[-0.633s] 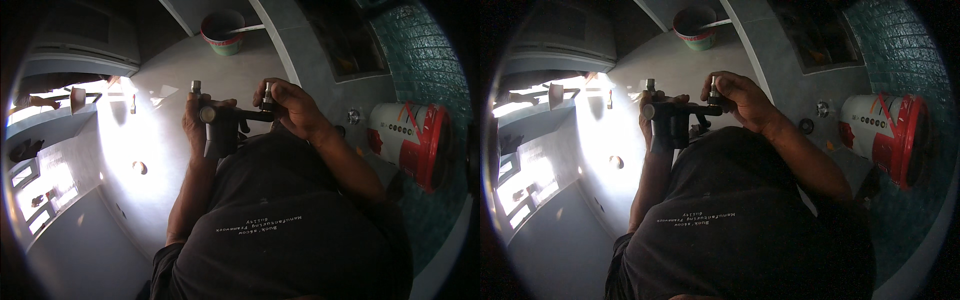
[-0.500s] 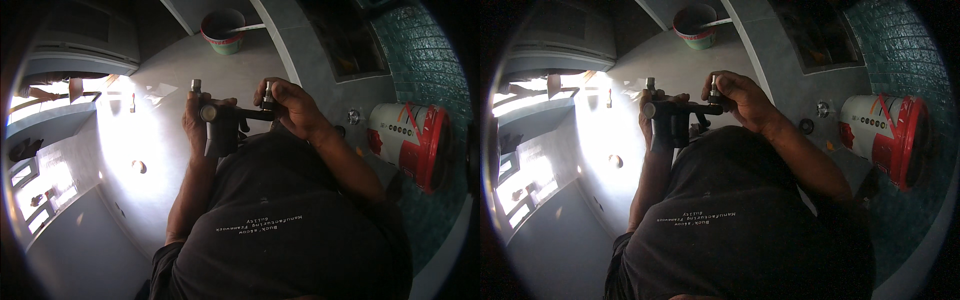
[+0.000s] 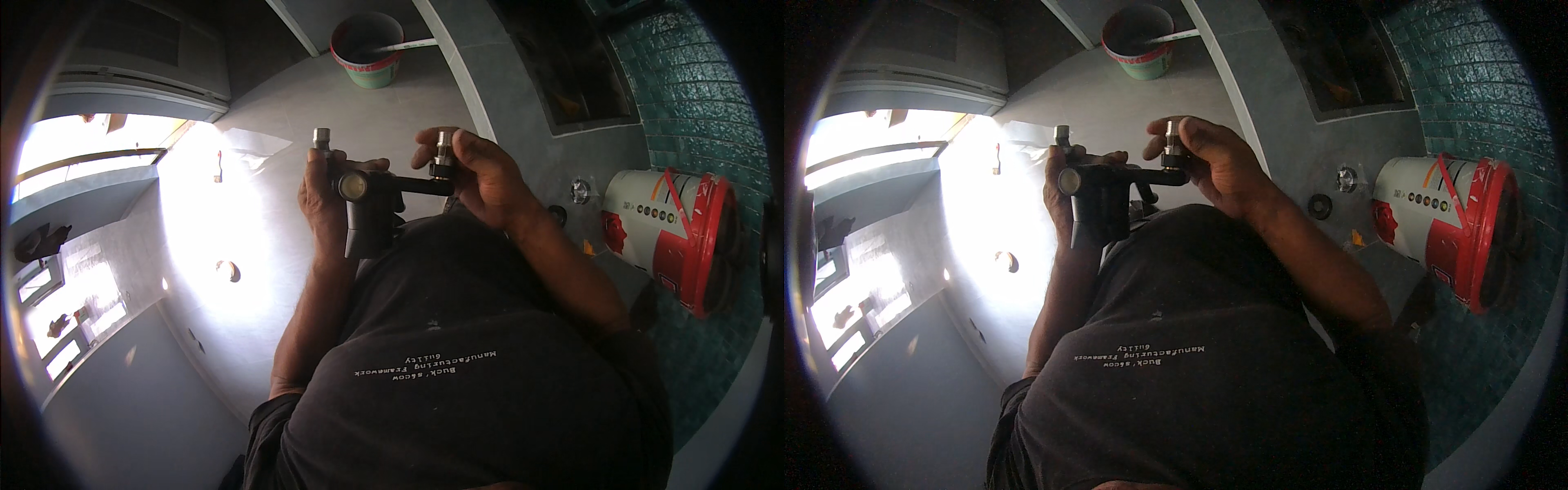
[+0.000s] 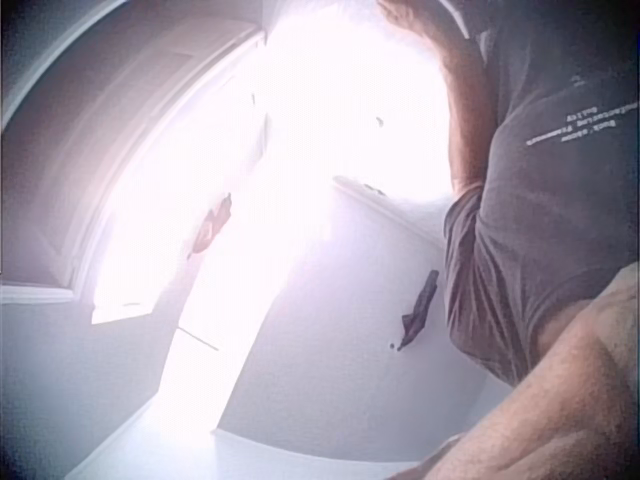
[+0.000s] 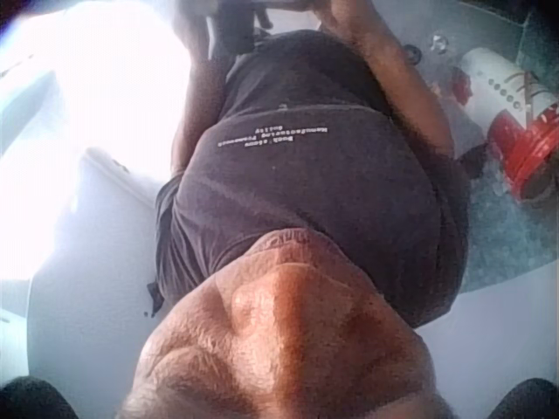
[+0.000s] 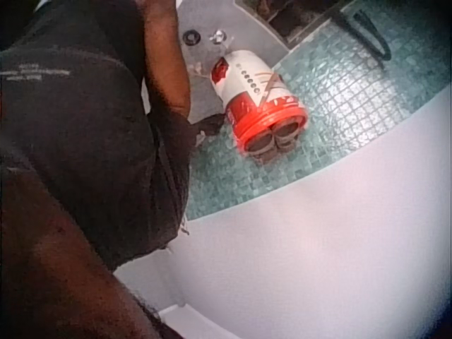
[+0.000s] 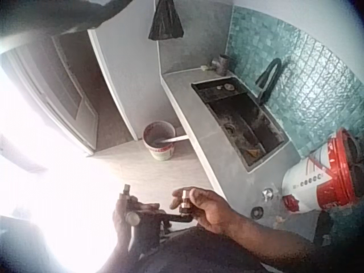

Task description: The person assembles a plumbing fixture by hand, attaching small metal fittings to a black manifold. They repeatedly pick up fittings, align them with ports, and screw them on, occasionally adjusting the assembly. The task involves precise hand coordination to connect the components.

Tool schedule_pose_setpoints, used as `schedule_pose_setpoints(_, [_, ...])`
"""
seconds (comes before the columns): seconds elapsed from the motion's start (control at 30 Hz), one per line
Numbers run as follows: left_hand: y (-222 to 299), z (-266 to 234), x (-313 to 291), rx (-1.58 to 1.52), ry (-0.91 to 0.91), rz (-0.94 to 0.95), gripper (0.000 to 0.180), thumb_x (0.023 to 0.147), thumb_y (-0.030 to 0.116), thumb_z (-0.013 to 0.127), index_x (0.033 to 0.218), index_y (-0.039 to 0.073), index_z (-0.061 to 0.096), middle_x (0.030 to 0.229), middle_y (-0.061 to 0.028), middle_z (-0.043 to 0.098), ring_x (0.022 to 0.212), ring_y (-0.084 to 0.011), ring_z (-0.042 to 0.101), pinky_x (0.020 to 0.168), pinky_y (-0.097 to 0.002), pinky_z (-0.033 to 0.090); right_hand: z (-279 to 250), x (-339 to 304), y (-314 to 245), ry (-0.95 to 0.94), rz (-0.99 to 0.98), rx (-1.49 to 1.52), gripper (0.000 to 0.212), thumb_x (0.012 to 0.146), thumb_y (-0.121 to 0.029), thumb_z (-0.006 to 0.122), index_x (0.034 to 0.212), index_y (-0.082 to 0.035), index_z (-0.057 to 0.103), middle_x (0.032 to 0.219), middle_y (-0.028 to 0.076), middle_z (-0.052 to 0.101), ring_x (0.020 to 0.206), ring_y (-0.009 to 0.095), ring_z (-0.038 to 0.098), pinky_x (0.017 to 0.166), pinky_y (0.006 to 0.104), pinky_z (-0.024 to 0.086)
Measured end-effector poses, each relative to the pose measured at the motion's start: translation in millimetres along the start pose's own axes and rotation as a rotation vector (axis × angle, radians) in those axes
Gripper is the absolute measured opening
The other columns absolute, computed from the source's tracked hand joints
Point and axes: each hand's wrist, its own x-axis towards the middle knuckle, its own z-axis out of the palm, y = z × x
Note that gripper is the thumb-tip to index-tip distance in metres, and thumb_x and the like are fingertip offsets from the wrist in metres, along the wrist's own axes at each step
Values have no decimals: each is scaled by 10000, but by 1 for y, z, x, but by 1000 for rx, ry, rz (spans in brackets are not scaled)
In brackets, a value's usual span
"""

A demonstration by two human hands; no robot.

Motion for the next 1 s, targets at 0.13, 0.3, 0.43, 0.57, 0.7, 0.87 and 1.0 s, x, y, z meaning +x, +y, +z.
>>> schedule_pose_setpoints(0.13, [-4, -1, 1, -21, 42, 37, 439, 1098, 444, 506, 1036, 12, 557, 882, -269, 745, 828, -347, 775, 686, -402, 647, -6, -9, 6, 42, 42, 105, 521, 1107, -488, 453, 1275, -17, 601, 1196, 150, 708, 1115, 246, 686, 866, 389, 556])
schedule_pose_setpoints(0.3, [-2, -1, -1, 11, 58, 63, 430, 1105, 444, 486, 1052, 22, 548, 908, -259, 754, 839, -336, 775, 688, -390, 646, -4, -18, 10, 132, 43, -99, 467, 1115, -408, 469, 1253, 7, 634, 1141, 162, 715, 1030, 264, 712, 847, 434, 594])
schedule_pose_setpoints(0.43, [0, -1, -8, -48, 17, 45, 410, 1112, 431, 464, 1085, 27, 527, 917, -270, 757, 821, -327, 770, 705, -377, 642, 8, -23, 5, 119, 11, 18, 313, 1095, -269, 557, 1206, 1, 671, 1116, 141, 722, 987, 229, 715, 849, 408, 605])
schedule_pose_setpoints(0.57, [4, 5, -20, 86, 49, 70, 422, 1123, 440, 412, 1102, 30, 511, 1017, -264, 760, 845, -309, 760, 745, -362, 625, 17, -29, 6, 164, -51, -197, 279, 1035, -159, 664, 1252, 16, 666, 1101, 107, 730, 973, 183, 709, 837, 373, 601])
schedule_pose_setpoints(0.7, [6, 12, -35, 345, -28, 158, 507, 1125, 501, 335, 1118, 33, 529, 1206, -249, 724, 1071, -322, 713, 893, -386, 578, 13, -21, 0, 232, -93, -209, 319, 1012, -132, 691, 1292, 19, 661, 1074, 95, 745, 946, 161, 711, 811, 346, 591])
schedule_pose_setpoints(0.87, [3, -13, -45, -453, -397, -21, 740, 1087, 654, 252, 1260, 17, 585, 1335, -227, 656, 1319, -403, 563, 1152, -504, 396, 9, -16, -29, 168, -164, -244, 377, 1010, -119, 684, 1355, 16, 619, 1053, 117, 756, 917, 157, 716, 773, 332, 586])
schedule_pose_setpoints(1.0, [23, -6, -46, -516, -576, -166, 830, 1073, 690, 264, 1388, -21, 555, 1246, -226, 672, 1232, -442, 578, 1118, -473, 428, 10, -23, -54, 73, -166, -272, 530, 994, -97, 694, 1467, 40, 499, 1048, 144, 755, 919, 165, 726, 751, 318, 589])
